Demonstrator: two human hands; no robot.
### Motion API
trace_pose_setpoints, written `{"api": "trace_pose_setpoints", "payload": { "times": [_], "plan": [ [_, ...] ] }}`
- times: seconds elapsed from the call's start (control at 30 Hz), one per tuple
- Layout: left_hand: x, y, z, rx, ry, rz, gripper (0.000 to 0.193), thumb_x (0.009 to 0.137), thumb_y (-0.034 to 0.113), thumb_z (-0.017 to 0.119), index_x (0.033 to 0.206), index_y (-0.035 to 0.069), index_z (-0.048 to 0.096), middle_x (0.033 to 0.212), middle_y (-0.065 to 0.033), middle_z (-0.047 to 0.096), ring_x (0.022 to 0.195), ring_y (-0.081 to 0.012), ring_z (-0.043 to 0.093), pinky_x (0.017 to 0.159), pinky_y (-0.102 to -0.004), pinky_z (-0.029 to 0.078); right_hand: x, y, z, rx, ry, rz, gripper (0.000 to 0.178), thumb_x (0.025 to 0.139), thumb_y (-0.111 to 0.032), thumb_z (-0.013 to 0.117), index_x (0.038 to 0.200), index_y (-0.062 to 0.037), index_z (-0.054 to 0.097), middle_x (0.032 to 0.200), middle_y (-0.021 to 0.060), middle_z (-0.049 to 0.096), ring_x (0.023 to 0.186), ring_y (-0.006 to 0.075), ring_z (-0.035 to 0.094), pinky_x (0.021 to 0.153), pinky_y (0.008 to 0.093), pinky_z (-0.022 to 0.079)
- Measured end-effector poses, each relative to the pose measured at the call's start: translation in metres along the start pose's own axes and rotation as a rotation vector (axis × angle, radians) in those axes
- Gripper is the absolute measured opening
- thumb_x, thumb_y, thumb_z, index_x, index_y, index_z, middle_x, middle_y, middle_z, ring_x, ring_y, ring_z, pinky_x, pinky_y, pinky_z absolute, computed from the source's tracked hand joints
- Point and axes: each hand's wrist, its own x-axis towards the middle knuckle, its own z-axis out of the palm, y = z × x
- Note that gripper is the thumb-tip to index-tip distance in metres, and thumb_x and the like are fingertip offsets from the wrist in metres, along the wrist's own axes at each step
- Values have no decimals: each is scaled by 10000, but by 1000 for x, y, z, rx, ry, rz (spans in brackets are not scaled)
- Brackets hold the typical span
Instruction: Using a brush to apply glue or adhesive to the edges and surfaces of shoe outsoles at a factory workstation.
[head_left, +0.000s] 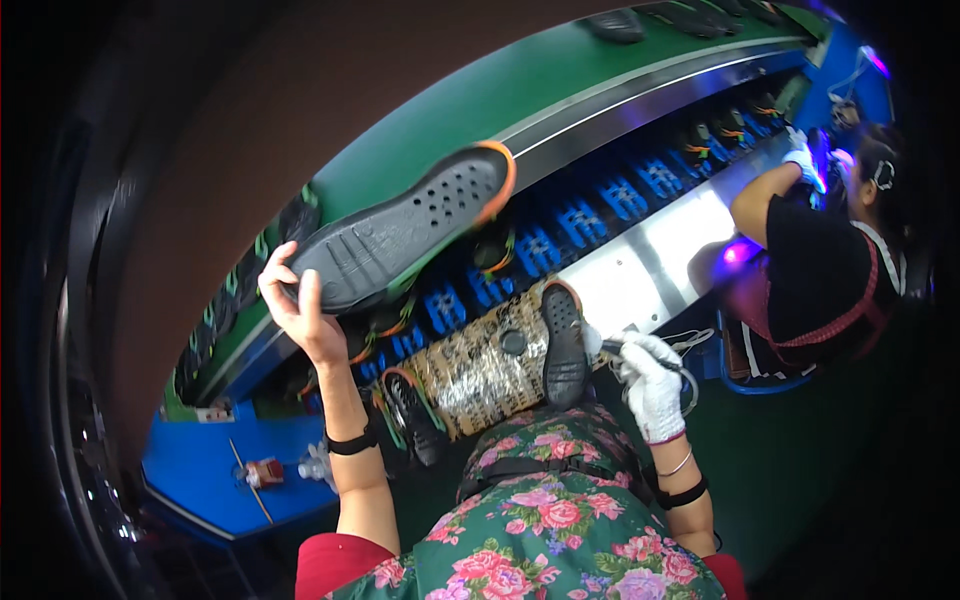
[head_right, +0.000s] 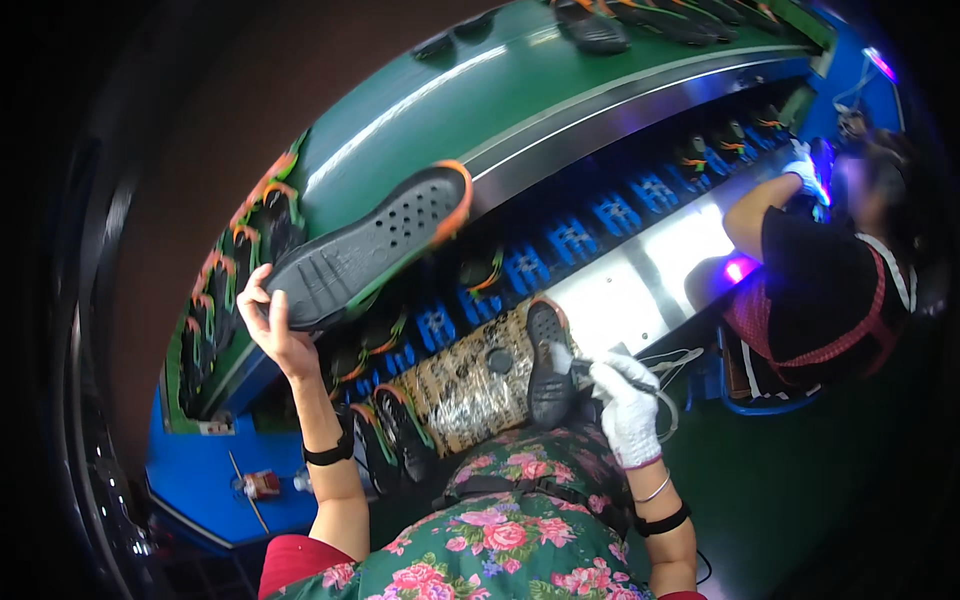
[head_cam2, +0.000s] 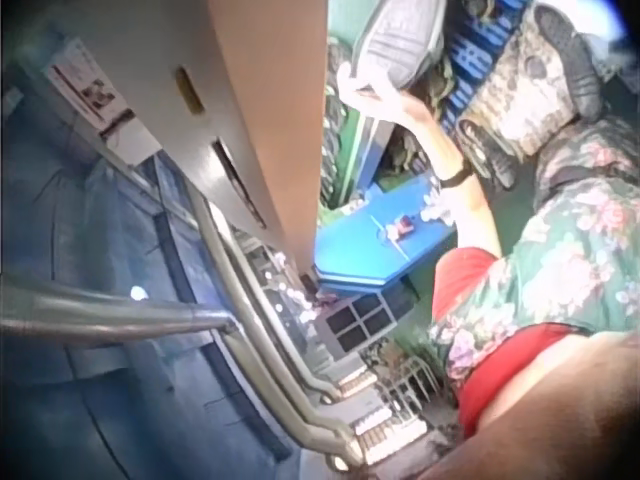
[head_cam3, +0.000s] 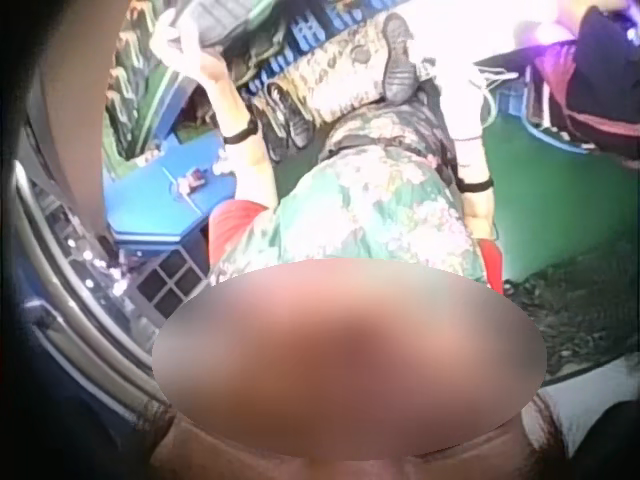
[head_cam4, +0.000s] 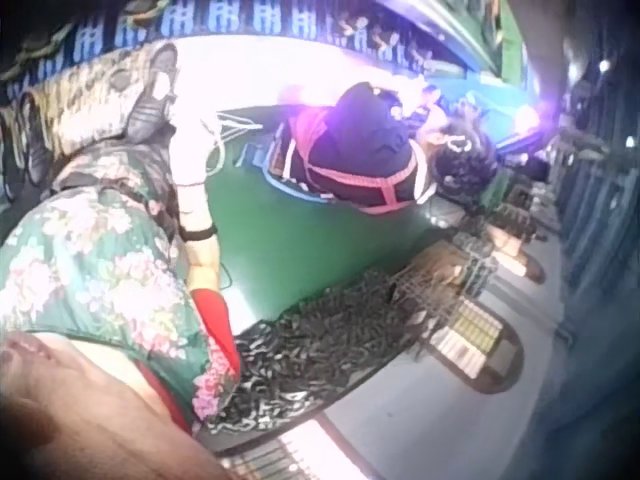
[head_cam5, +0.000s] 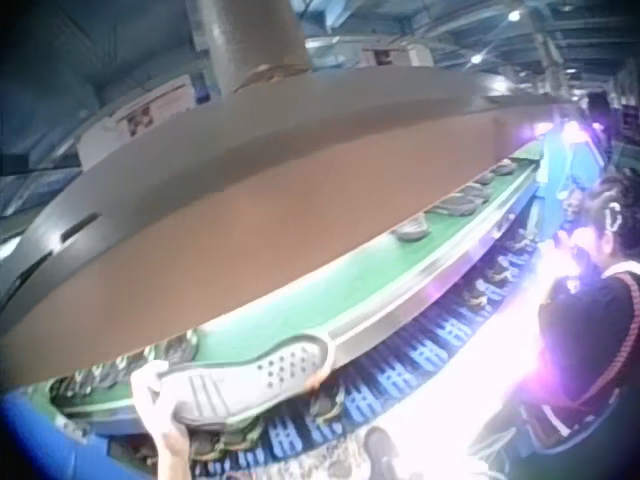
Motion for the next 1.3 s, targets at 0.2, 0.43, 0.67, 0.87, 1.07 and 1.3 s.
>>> {"api": "trace_pose_setpoints", "payload": {
  "times": [0.2,0.43,0.67,0.87,1.07,1.3],
  "plan": [
    [-8,-2,-56,-246,33,-390,289,1033,92,533,1292,-18,599,1197,-222,713,1085,-261,693,1007,-365,541,-3,-27,33,92,-112,-71,187,970,-4,673,1152,14,714,1161,169,743,874,143,682,713,228,511],
    [-37,-12,-45,-419,-456,-721,241,996,134,637,1169,-13,716,1004,-68,741,920,-124,681,887,-263,528,-27,-18,79,245,-332,-23,240,966,24,635,1204,31,669,1258,217,695,890,170,620,760,270,490],
    [-68,-25,-37,-575,-626,-904,213,1000,160,648,1123,13,740,980,-42,743,857,-82,692,798,-231,551,-73,-8,149,251,-356,104,258,935,36,664,1190,50,697,1223,236,720,871,161,646,741,267,517],
    [-106,-36,-35,-851,-602,-1168,327,1006,289,656,1203,33,712,1051,-68,756,908,-134,723,858,-279,578,-92,7,176,44,-400,43,229,946,9,665,1166,43,718,1205,178,743,857,132,651,724,246,516],
    [-178,2,-34,-1720,-350,-1624,893,1030,739,341,1486,-9,515,1393,-235,636,1213,-376,670,1086,-490,521,-102,4,188,-114,-423,-72,196,883,57,726,1076,58,757,1163,150,765,1008,180,736,843,295,598],
    [-204,34,-47,-1705,-600,-1592,1321,806,1007,118,1603,-28,318,1515,-291,505,1218,-402,665,1063,-511,542,-102,-3,188,-470,-431,-334,265,848,53,784,1113,44,773,1086,136,784,886,145,749,756,268,610]
  ]
}}
